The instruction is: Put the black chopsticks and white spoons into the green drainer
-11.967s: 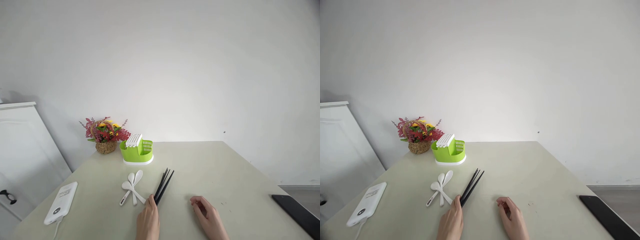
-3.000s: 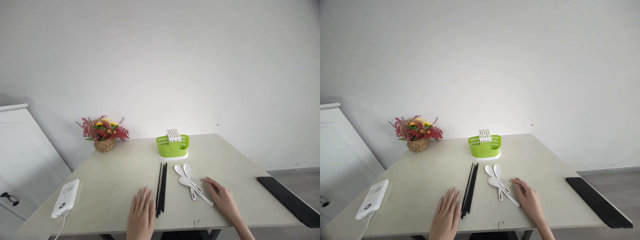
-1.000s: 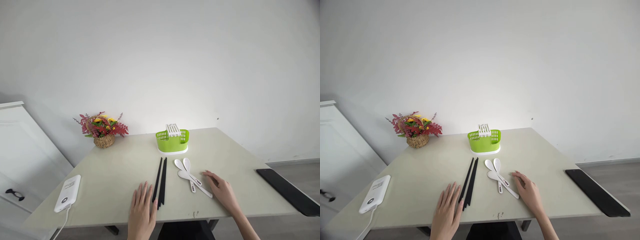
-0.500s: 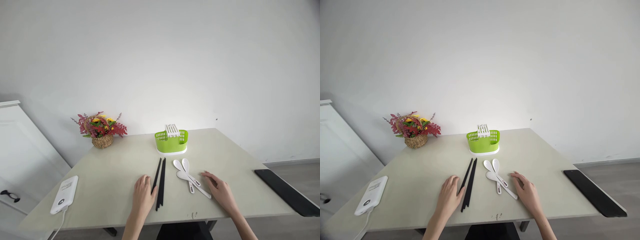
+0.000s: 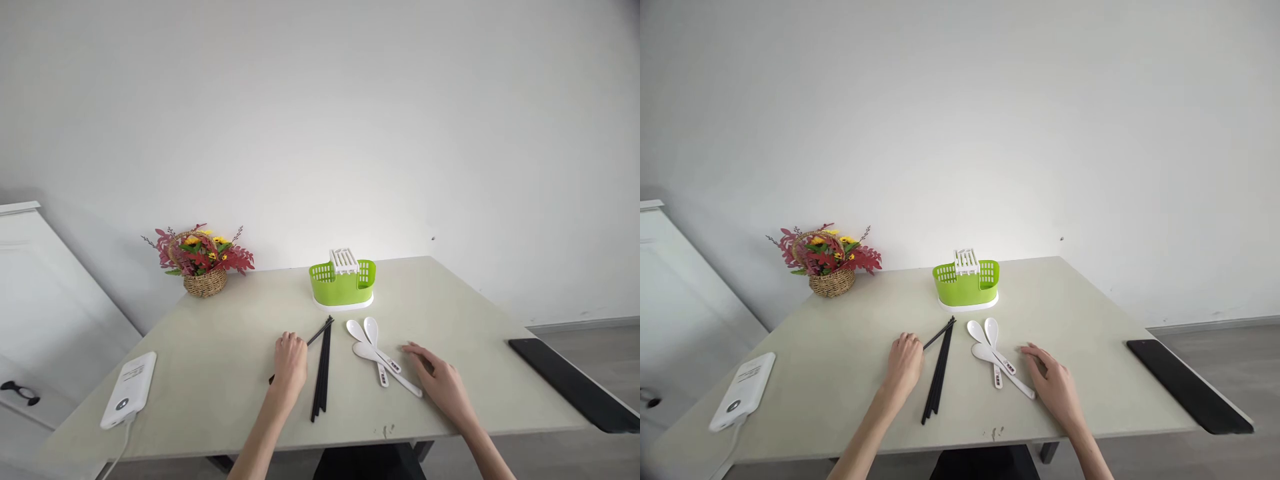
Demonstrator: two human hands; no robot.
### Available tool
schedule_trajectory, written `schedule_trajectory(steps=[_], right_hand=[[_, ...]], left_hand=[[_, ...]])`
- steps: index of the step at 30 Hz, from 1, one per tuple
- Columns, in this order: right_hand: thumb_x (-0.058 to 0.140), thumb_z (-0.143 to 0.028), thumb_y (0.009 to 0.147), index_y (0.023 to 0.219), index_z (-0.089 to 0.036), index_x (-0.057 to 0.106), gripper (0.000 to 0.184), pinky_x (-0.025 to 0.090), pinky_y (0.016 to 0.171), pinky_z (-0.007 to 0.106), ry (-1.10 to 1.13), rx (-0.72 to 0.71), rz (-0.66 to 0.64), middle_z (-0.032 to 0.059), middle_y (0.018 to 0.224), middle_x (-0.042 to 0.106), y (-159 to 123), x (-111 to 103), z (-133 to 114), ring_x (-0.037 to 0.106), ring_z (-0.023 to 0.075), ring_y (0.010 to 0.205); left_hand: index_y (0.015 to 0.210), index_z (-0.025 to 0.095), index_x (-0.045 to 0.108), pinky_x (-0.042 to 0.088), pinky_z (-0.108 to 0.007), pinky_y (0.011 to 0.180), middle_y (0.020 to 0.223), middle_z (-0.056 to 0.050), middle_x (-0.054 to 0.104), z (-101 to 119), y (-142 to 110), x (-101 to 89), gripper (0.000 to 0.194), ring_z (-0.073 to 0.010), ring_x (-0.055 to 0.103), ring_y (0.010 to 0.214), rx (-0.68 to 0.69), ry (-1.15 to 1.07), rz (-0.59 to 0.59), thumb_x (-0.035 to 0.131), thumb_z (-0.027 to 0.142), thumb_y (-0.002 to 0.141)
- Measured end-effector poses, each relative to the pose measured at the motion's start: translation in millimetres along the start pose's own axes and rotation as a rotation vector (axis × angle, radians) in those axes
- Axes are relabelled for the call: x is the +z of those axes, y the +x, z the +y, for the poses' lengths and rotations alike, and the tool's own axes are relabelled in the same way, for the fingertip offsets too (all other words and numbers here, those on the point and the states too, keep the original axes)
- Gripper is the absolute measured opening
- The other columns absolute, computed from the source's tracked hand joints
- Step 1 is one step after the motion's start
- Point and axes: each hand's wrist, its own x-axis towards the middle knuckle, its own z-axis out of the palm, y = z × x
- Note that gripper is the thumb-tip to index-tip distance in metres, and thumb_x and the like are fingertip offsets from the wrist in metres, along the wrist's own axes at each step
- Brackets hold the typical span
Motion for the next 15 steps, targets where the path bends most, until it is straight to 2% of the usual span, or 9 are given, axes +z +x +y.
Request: schedule_trajectory(steps=[5,8,10,12,15], right_hand=[[0.046,-0.053,0.098,0.12,-0.031,0.076,0.043,0.051,0.107,0.045,0.007,0.006,0.002,0.0029,0.147,0.067,0,-1,1,0.064,0.0313,0.133],[0.046,-0.053,0.098,0.121,-0.031,0.075,0.043,0.049,0.109,0.046,0.006,0.008,-0.006,0.0037,0.149,0.065,-1,-1,0,0.063,0.0309,0.135],[0.047,-0.052,0.098,0.12,-0.031,0.075,0.042,0.049,0.11,0.046,0.01,0.017,-0.011,0.0037,0.149,0.065,0,-2,-1,0.063,0.0307,0.135],[0.048,-0.052,0.096,0.118,-0.031,0.076,0.041,0.048,0.11,0.046,0.022,0.026,-0.008,0.0038,0.148,0.066,0,-2,-2,0.064,0.0307,0.134],[0.05,-0.052,0.095,0.114,-0.029,0.077,0.041,0.051,0.105,0.044,0.061,0.024,0.008,0.0053,0.137,0.073,2,-4,-7,0.068,0.031,0.127]], left_hand=[[0.093,0.015,0.071,0.054,-0.037,0.08,0.105,-0.015,0.072,-10,2,-9.6,0.023,-0.028,0.07,0.097,-0.088,-0.1,-0.035,0.049,0.009,0.095],[0.102,0.016,0.067,0.056,-0.036,0.079,0.114,-0.016,0.071,-18,-2,-22.5,0.026,-0.0258,0.073,0.096,-0.128,-0.182,0.008,0.041,0.014,0.101],[0.105,0.018,0.063,0.058,-0.037,0.082,0.111,-0.014,0.073,-21,-9,-34.2,0.024,-0.0249,0.075,0.094,-0.134,-0.435,0.059,0.04,0.024,0.105],[0.103,0.02,0.06,0.061,-0.038,0.085,0.105,-0.011,0.075,-19,-18,-47.1,0.025,-0.0244,0.077,0.09,-0.122,-0.846,0.072,0.045,0.039,0.105],[0.102,0.018,0.062,0.064,-0.04,0.089,0.102,-0.01,0.077,-10,-35,-65.2,0.038,-0.0254,0.079,0.088,-0.113,-1.326,-0.018,0.062,0.055,0.096]])
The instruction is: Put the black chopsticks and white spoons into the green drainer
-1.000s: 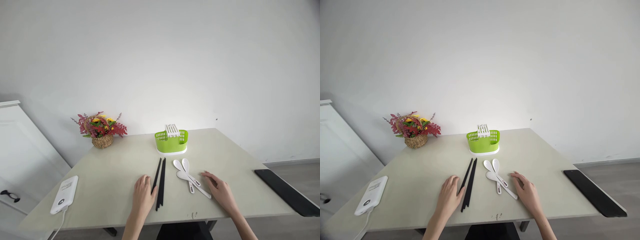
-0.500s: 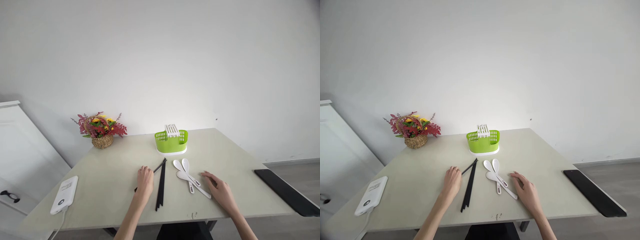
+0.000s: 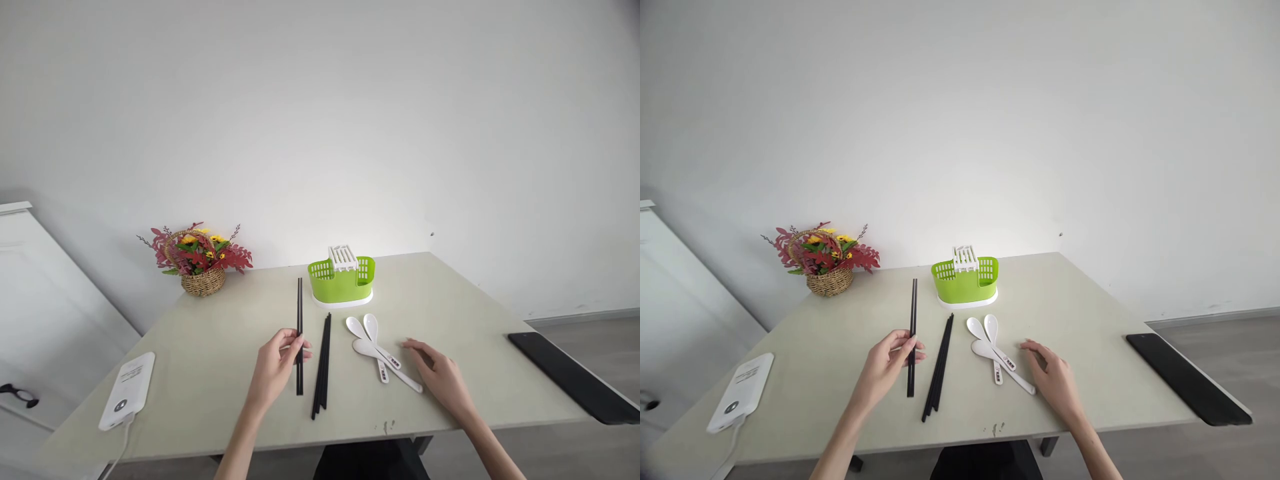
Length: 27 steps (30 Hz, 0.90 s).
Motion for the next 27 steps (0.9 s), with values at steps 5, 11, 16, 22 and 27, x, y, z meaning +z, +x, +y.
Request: schedule_trajectory(steps=[5,11,16,22,27], right_hand=[[0.05,-0.056,0.097,0.11,-0.026,0.074,0.04,0.057,0.085,0.035,0.09,-0.016,0.022,0.0084,0.124,0.078,-8,-3,-23,0.07,0.0306,0.122],[0.052,-0.058,0.102,0.113,-0.026,0.072,0.039,0.055,0.096,0.035,0.286,-0.116,-0.172,0.0095,0.125,0.076,-46,-3,-94,0.07,0.0275,0.118],[0.051,-0.061,0.104,0.129,-0.026,0.067,0.046,0.056,0.095,0.036,0.49,-0.102,-0.539,0.0095,0.121,0.076,-92,16,-135,0.072,0.0245,0.107],[0.05,-0.07,0.101,0.119,-0.02,0.068,0.056,0.056,0.068,0.03,0.703,-0.032,-0.668,0.0108,0.106,0.076,-112,59,-130,0.075,0.0193,0.076],[0.049,-0.077,0.097,0.112,-0.016,0.068,0.065,0.042,0.044,0.019,0.707,0.055,-0.646,0.004,0.083,0.069,-107,77,-118,0.062,0.0096,0.051]], left_hand=[[0.114,0.015,0.067,0.065,-0.043,0.093,0.114,-0.013,0.076,21,-24,17.6,0.048,-0.0268,0.079,0.093,-0.151,-0.317,-0.056,0.078,0.054,0.088],[0.11,0.017,0.068,0.066,-0.042,0.09,0.112,-0.01,0.077,32,-36,41.7,0.045,-0.027,0.08,0.093,-0.189,-0.498,-0.068,0.084,0.05,0.083],[0.11,0.017,0.068,0.066,-0.043,0.091,0.114,-0.011,0.076,30,-48,54.6,0.044,-0.027,0.08,0.093,-0.176,-0.521,-0.025,0.083,0.05,0.084],[0.11,0.017,0.068,0.066,-0.041,0.092,0.121,-0.013,0.076,17,-51,59.1,0.043,-0.0274,0.08,0.096,-0.159,-0.471,0.012,0.08,0.051,0.087],[0.11,0.017,0.068,0.066,-0.041,0.093,0.126,-0.015,0.075,16,-45,59.6,0.044,-0.0295,0.079,0.101,-0.152,-0.466,0.014,0.081,0.052,0.086]])
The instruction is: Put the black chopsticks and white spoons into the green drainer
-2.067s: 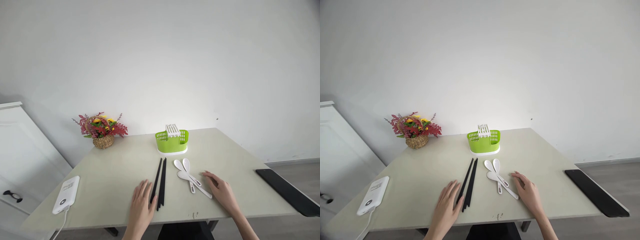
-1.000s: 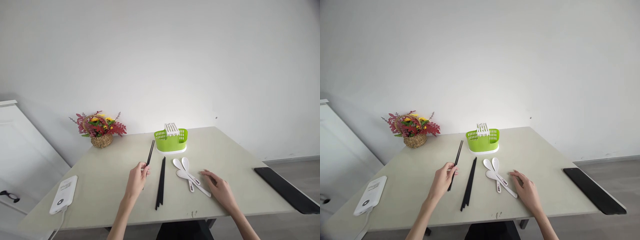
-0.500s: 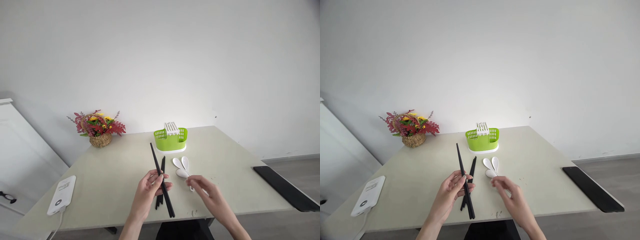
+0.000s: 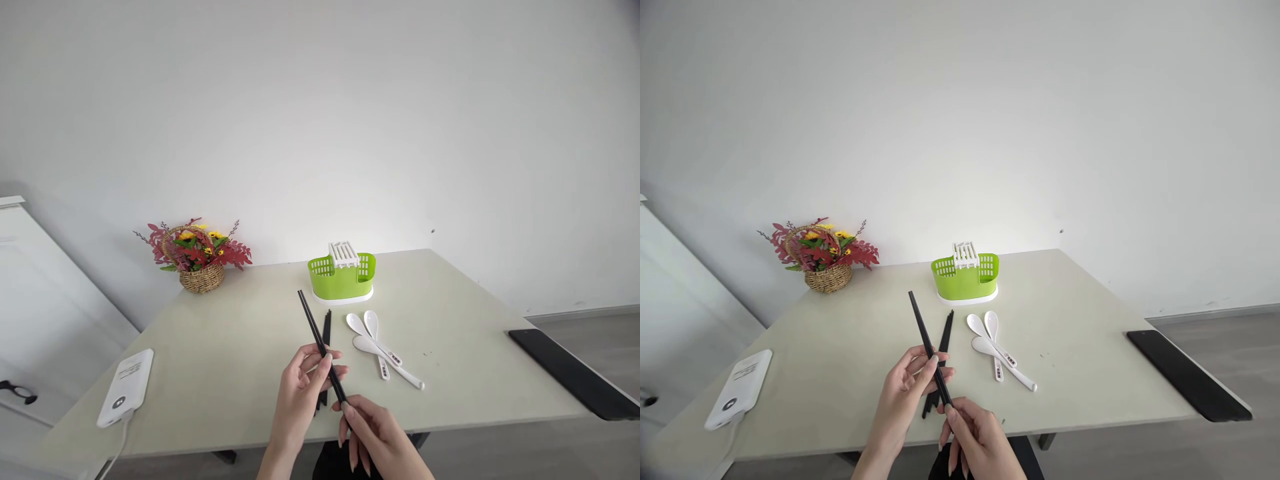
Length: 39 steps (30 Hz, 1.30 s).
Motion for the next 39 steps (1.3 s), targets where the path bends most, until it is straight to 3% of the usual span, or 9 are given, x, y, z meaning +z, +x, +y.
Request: schedule_trajectory(steps=[3,6,14,22,24,28,33,36,39], right_hand=[[0.049,-0.079,0.096,0.111,-0.017,0.069,0.067,0.036,0.039,0.017,-0.014,-0.001,0.052,0.0015,0.079,0.066,-3,1,0,0.054,0.0068,0.045],[0.05,-0.077,0.097,0.106,-0.017,0.071,0.065,0.037,0.042,0.019,-0.014,-0.029,0.114,-0.0002,0.074,0.062,-8,2,-6,0.049,0.0057,0.044],[0.048,-0.075,0.099,0.106,-0.016,0.073,0.064,0.037,0.051,0.024,-0.078,-0.028,0.112,-0.0026,0.068,0.052,-12,-10,-22,0.045,0.0088,0.049],[0.052,-0.07,0.099,0.102,-0.018,0.073,0.057,0.037,0.051,0.026,-0.104,-0.082,0.242,-0.0026,0.065,0.052,-10,-24,-43,0.047,0.0109,0.049],[0.054,-0.069,0.099,0.112,-0.02,0.072,0.055,0.041,0.05,0.027,-0.077,-0.124,0.291,-0.0013,0.069,0.056,-7,-31,-44,0.049,0.0122,0.049],[0.06,-0.066,0.096,0.135,-0.025,0.062,0.056,0.049,0.054,0.029,-0.07,-0.186,0.466,0.0003,0.082,0.063,1,-61,-44,0.053,0.0133,0.053],[0.061,-0.066,0.094,0.129,-0.024,0.061,0.055,0.051,0.059,0.03,-0.112,-0.102,0.739,-0.0012,0.077,0.063,15,-123,-32,0.056,0.0159,0.06],[0.062,-0.068,0.09,0.125,-0.023,0.06,0.057,0.05,0.054,0.029,-0.173,-0.065,0.821,-0.001,0.075,0.065,25,-152,-9,0.057,0.0168,0.059],[0.06,-0.073,0.087,0.129,-0.024,0.055,0.065,0.049,0.05,0.029,-0.238,-0.016,0.876,-0.0012,0.076,0.066,33,-165,15,0.06,0.0186,0.058]], left_hand=[[0.11,0.017,0.069,0.064,-0.043,0.096,0.126,-0.016,0.076,0,1,-0.1,0.045,-0.0299,0.079,0.102,0.006,-0.004,-0.009,0.082,0.051,0.085],[0.111,0.016,0.073,0.064,-0.041,0.097,0.121,-0.016,0.079,0,1,-2.1,0.047,-0.0302,0.079,0.102,0.0,0.032,-0.003,0.084,0.051,0.082],[0.106,0.015,0.082,0.067,-0.04,0.088,0.107,-0.013,0.083,11,11,-5.2,0.051,-0.0294,0.08,0.094,-0.041,0.12,0.056,0.085,0.057,0.078],[0.089,0.017,0.083,0.067,-0.037,0.086,0.095,-0.01,0.083,31,39,11.1,0.04,-0.0247,0.078,0.086,0.035,0.199,-0.046,0.081,0.056,0.082],[0.088,0.016,0.083,0.067,-0.036,0.085,0.093,-0.009,0.083,44,52,16.4,0.04,-0.0243,0.078,0.084,0.08,0.205,-0.058,0.082,0.055,0.082],[0.087,0.016,0.082,0.068,-0.035,0.081,0.093,-0.01,0.083,84,83,17.2,0.04,-0.0257,0.078,0.086,0.222,0.244,-0.015,0.084,0.055,0.08],[0.09,0.018,0.082,0.067,-0.033,0.081,0.093,-0.008,0.083,133,118,1.4,0.036,-0.0238,0.079,0.083,0.444,0.388,0.142,0.083,0.053,0.081],[0.091,0.019,0.081,0.067,-0.032,0.078,0.092,-0.007,0.083,145,137,-5.7,0.035,-0.0236,0.079,0.082,0.525,0.431,0.233,0.083,0.053,0.081],[0.09,0.018,0.081,0.067,-0.031,0.079,0.094,-0.007,0.083,146,155,-7.9,0.033,-0.0223,0.079,0.082,0.572,0.435,0.243,0.082,0.051,0.083]])
